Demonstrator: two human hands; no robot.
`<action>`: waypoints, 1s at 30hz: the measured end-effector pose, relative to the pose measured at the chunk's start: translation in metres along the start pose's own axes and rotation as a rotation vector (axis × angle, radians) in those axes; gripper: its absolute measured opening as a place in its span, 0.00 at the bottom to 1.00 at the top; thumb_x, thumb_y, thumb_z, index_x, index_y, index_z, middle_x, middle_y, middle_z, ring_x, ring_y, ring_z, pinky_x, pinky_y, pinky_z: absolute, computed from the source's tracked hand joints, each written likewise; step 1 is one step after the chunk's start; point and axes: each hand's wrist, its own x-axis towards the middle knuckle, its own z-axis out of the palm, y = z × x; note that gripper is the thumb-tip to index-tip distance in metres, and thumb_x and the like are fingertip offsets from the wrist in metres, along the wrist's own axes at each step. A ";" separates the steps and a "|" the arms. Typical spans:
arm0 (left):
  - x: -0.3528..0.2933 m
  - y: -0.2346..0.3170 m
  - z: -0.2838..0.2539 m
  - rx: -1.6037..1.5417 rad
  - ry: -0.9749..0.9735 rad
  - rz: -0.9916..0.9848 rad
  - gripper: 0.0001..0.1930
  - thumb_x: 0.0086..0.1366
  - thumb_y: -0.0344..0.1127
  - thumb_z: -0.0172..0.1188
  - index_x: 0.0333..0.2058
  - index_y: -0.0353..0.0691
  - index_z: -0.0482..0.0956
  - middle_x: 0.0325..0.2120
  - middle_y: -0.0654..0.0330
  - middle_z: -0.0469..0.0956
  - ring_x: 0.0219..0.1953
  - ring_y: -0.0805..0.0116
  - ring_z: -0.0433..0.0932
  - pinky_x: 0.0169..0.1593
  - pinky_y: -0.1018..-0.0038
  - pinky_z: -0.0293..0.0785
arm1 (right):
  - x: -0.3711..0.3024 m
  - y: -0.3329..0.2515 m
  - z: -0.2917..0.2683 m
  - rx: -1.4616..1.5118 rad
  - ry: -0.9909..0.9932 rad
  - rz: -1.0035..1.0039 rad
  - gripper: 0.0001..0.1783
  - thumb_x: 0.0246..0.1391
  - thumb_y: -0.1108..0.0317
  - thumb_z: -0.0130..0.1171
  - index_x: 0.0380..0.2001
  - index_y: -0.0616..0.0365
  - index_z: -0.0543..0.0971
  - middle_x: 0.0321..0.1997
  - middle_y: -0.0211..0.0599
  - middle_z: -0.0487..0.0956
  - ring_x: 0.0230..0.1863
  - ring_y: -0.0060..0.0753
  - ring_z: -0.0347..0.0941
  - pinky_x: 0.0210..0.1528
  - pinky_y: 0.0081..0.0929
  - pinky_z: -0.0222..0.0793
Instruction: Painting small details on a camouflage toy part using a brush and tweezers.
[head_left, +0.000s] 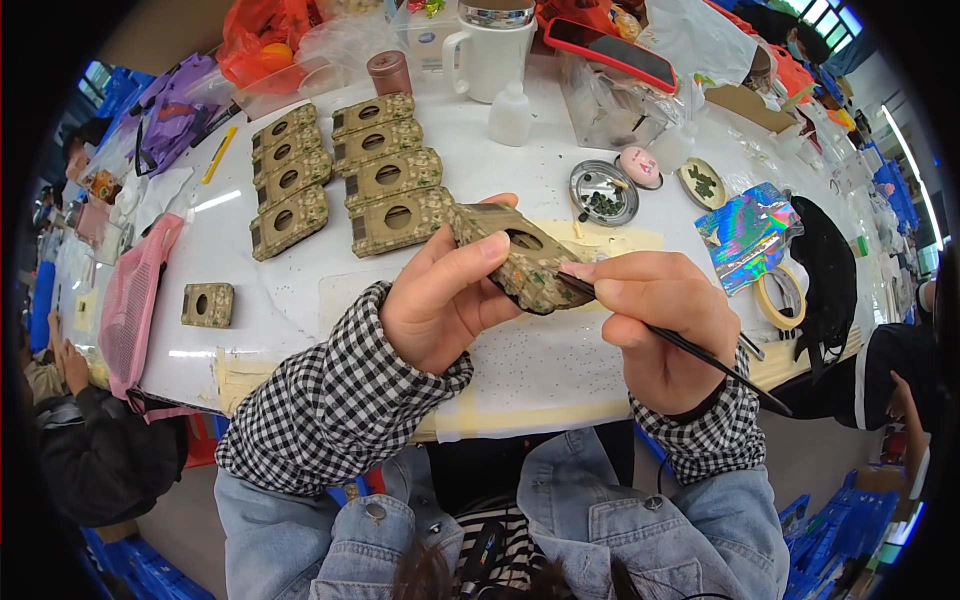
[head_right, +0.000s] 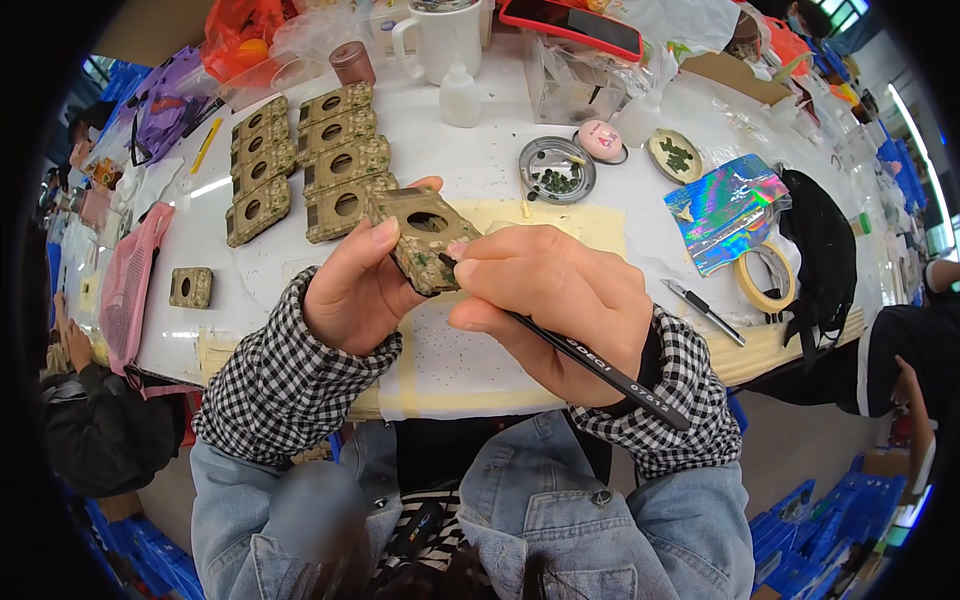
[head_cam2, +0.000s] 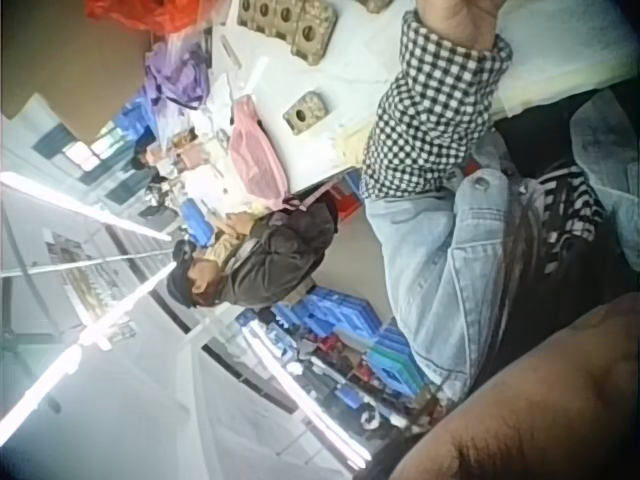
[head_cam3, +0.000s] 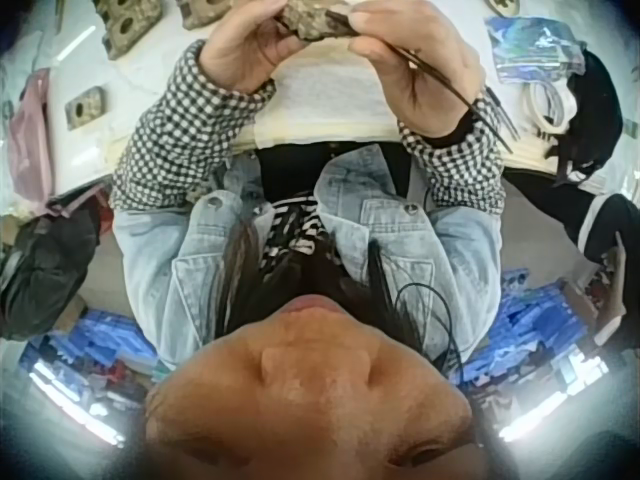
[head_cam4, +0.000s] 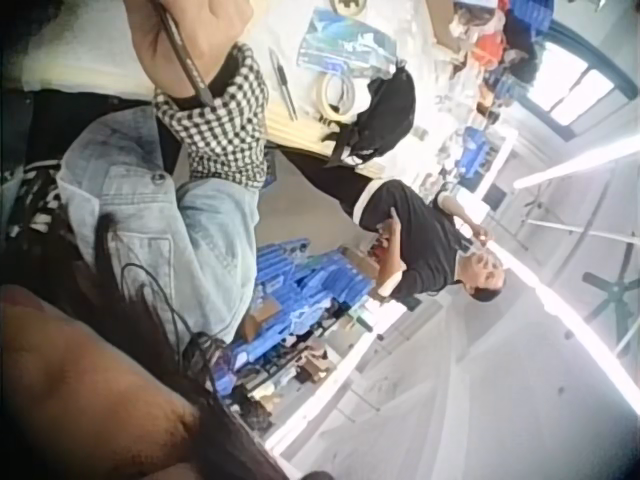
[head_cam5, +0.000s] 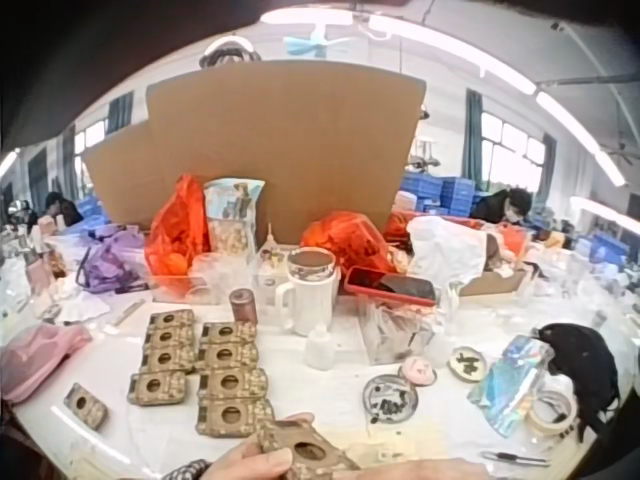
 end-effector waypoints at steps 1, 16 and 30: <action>0.000 0.000 0.000 -0.001 -0.002 0.000 0.27 0.67 0.40 0.45 0.61 0.37 0.52 0.51 0.52 0.70 0.53 0.64 0.71 0.55 0.67 0.71 | 0.000 0.000 0.000 -0.006 0.002 0.002 0.13 0.44 0.73 0.67 0.33 0.64 0.76 0.32 0.44 0.79 0.37 0.43 0.79 0.34 0.29 0.75; 0.000 0.000 0.000 -0.006 0.000 -0.004 0.28 0.66 0.40 0.46 0.62 0.37 0.52 0.51 0.52 0.70 0.53 0.64 0.71 0.56 0.67 0.69 | 0.000 0.000 -0.001 -0.017 -0.007 -0.012 0.13 0.44 0.73 0.67 0.33 0.64 0.76 0.33 0.44 0.78 0.36 0.43 0.79 0.33 0.29 0.75; 0.001 0.000 -0.002 -0.031 -0.030 0.002 0.28 0.66 0.39 0.46 0.61 0.37 0.51 0.51 0.51 0.70 0.54 0.62 0.71 0.57 0.64 0.68 | -0.004 0.001 0.000 0.076 0.031 0.073 0.13 0.45 0.73 0.66 0.34 0.65 0.76 0.34 0.44 0.79 0.37 0.41 0.77 0.38 0.29 0.73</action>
